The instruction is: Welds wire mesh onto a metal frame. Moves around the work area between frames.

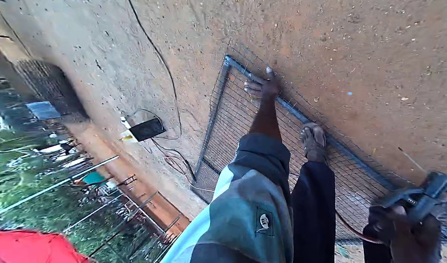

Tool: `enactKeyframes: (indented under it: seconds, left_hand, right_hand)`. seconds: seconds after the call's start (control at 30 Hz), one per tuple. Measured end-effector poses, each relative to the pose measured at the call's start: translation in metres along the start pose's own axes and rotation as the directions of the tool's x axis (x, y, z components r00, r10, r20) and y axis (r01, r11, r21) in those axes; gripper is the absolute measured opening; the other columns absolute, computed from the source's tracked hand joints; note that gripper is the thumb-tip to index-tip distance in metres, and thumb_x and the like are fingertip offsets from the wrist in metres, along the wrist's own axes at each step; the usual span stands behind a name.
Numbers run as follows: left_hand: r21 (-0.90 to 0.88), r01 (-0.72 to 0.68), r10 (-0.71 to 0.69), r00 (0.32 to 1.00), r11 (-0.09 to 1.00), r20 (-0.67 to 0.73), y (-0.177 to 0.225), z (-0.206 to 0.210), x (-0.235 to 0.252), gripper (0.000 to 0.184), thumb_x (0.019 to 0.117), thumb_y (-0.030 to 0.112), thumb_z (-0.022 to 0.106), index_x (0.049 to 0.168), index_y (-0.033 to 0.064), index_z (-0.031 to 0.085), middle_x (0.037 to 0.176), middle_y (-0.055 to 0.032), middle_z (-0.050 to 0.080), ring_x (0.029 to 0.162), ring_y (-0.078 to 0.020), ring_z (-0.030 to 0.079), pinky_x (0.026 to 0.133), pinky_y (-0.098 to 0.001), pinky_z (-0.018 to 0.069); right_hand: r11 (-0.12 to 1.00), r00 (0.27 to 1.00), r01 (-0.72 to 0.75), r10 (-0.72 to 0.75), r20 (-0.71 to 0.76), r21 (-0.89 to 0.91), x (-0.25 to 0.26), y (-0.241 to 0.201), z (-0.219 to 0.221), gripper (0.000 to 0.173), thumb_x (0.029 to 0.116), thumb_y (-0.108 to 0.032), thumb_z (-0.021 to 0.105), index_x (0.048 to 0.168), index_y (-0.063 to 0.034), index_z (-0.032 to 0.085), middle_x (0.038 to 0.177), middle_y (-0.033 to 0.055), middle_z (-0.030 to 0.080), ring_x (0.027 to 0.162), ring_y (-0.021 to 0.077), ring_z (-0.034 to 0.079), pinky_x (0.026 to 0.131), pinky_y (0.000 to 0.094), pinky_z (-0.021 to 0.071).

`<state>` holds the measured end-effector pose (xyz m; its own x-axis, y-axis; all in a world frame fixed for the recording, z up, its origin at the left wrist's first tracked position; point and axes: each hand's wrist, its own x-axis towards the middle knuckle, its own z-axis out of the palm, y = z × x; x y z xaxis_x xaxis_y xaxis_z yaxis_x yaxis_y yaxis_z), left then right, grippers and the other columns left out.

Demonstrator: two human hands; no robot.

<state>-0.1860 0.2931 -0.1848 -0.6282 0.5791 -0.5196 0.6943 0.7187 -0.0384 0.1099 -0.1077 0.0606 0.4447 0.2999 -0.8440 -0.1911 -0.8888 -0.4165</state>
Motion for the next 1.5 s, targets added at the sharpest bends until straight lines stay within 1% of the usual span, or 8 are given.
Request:
enactKeyframes:
  seconds: [0.33, 0.53, 0.63, 0.7, 0.97, 1.1, 1.37, 1.5]
  left_hand:
    - [0.007, 0.042, -0.043, 0.996, 0.999, 0.076, 0.002, -0.009, 0.002, 0.093, 0.0987, 0.078, 0.024, 0.165, 0.0247, -0.014, 0.168, -0.0222, -0.023, 0.156, -0.0471, -0.013, 0.115, -0.0803, 0.0045]
    - [-0.157, -0.155, 0.195, 0.938, 0.975, 0.285, -0.038, -0.066, -0.021, 0.093, 0.0974, 0.079, 0.026, 0.168, 0.022, 0.005, 0.171, -0.025, 0.002, 0.157, -0.0461, 0.008, 0.123, -0.0677, 0.0182]
    - [-0.313, -0.229, 0.342, 0.859, 0.922, 0.381, -0.086, -0.1, -0.083, 0.089, 0.102, 0.069, 0.035, 0.168, 0.0176, 0.006, 0.173, -0.0171, 0.006, 0.159, -0.0357, 0.011, 0.126, -0.0606, 0.0198]
    - [-0.337, -0.245, 0.378, 0.825, 0.909, 0.42, -0.128, -0.123, -0.139, 0.083, 0.1039, 0.064, 0.04, 0.167, 0.017, 0.012, 0.171, -0.0144, 0.017, 0.156, -0.0297, 0.025, 0.124, -0.0562, 0.0286]
    - [-0.097, 0.059, 0.03, 0.686, 0.994, 0.727, -0.295, -0.245, -0.424, 0.071, 0.1047, 0.057, 0.047, 0.163, 0.0199, 0.03, 0.143, -0.0219, 0.058, 0.128, -0.0389, 0.059, 0.107, -0.0627, 0.0465]
    - [-0.108, 0.119, 0.009, 0.632, 0.987, 0.775, -0.363, -0.275, -0.526, 0.072, 0.1046, 0.052, 0.051, 0.161, 0.0109, 0.032, 0.129, -0.0235, 0.066, 0.116, -0.0352, 0.066, 0.103, -0.055, 0.0498]
    - [-0.329, 0.183, 0.094, 0.734, 0.926, 0.673, -0.389, -0.335, -0.654, 0.057, 0.1084, 0.036, 0.048, 0.158, 0.0111, 0.038, 0.147, -0.0186, 0.056, 0.133, -0.0289, 0.058, 0.114, -0.0497, 0.0446]
    - [-0.403, 0.237, 0.069, 0.786, 0.884, 0.614, -0.403, -0.342, -0.684, 0.056, 0.1081, 0.03, 0.047, 0.16, 0.0128, 0.034, 0.127, -0.0194, 0.068, 0.115, -0.0293, 0.068, 0.103, -0.0507, 0.0521]
  right_hand:
    - [0.999, 0.999, 0.033, -0.033, 0.019, 0.011, -0.005, -0.014, -0.016, 0.056, 0.105, -0.028, 0.055, 0.147, 0.0009, 0.033, 0.093, 0.0086, 0.063, 0.065, 0.0188, 0.066, 0.056, 0.0373, 0.0613]
    - [0.987, 0.991, 0.099, -0.109, 0.078, 0.123, -0.021, -0.016, -0.029, 0.054, 0.1001, -0.021, 0.063, 0.141, 0.0025, 0.036, 0.096, 0.013, 0.065, 0.072, 0.0238, 0.069, 0.064, 0.0394, 0.0629]
    - [0.986, 0.99, 0.055, -0.073, 0.118, 0.155, -0.046, -0.024, -0.041, 0.055, 0.0979, -0.016, 0.065, 0.142, 0.0002, 0.037, 0.1, 0.0143, 0.065, 0.079, 0.0245, 0.069, 0.069, 0.0402, 0.0623]
    - [0.989, 0.99, 0.022, -0.042, 0.138, 0.143, -0.064, -0.033, -0.054, 0.063, 0.0935, -0.013, 0.067, 0.146, -0.0009, 0.035, 0.104, 0.0143, 0.066, 0.082, 0.0243, 0.07, 0.071, 0.0404, 0.0629]
    - [0.975, 0.982, -0.034, -0.008, 0.191, 0.218, -0.144, -0.074, -0.135, 0.056, 0.0915, -0.006, 0.074, 0.141, 0.0017, 0.047, 0.117, 0.0162, 0.068, 0.103, 0.0233, 0.069, 0.091, 0.0413, 0.0609]
    - [0.964, 0.941, 0.017, -0.106, 0.321, 0.267, -0.186, -0.089, -0.176, 0.04, 0.0889, -0.002, 0.073, 0.122, 0.0071, 0.053, 0.103, 0.0194, 0.069, 0.093, 0.0287, 0.071, 0.086, 0.0452, 0.0621]
    - [0.972, 0.843, 0.168, -0.229, 0.487, 0.166, -0.23, -0.118, -0.222, 0.038, 0.0896, -0.01, 0.076, 0.12, 0.0055, 0.06, 0.108, 0.0189, 0.071, 0.102, 0.0284, 0.07, 0.094, 0.0446, 0.059]
    - [0.953, 0.827, 0.24, -0.301, 0.475, 0.186, -0.23, -0.146, -0.232, 0.041, 0.0897, -0.006, 0.074, 0.125, 0.0057, 0.058, 0.109, 0.0191, 0.07, 0.101, 0.027, 0.069, 0.091, 0.0453, 0.0599]
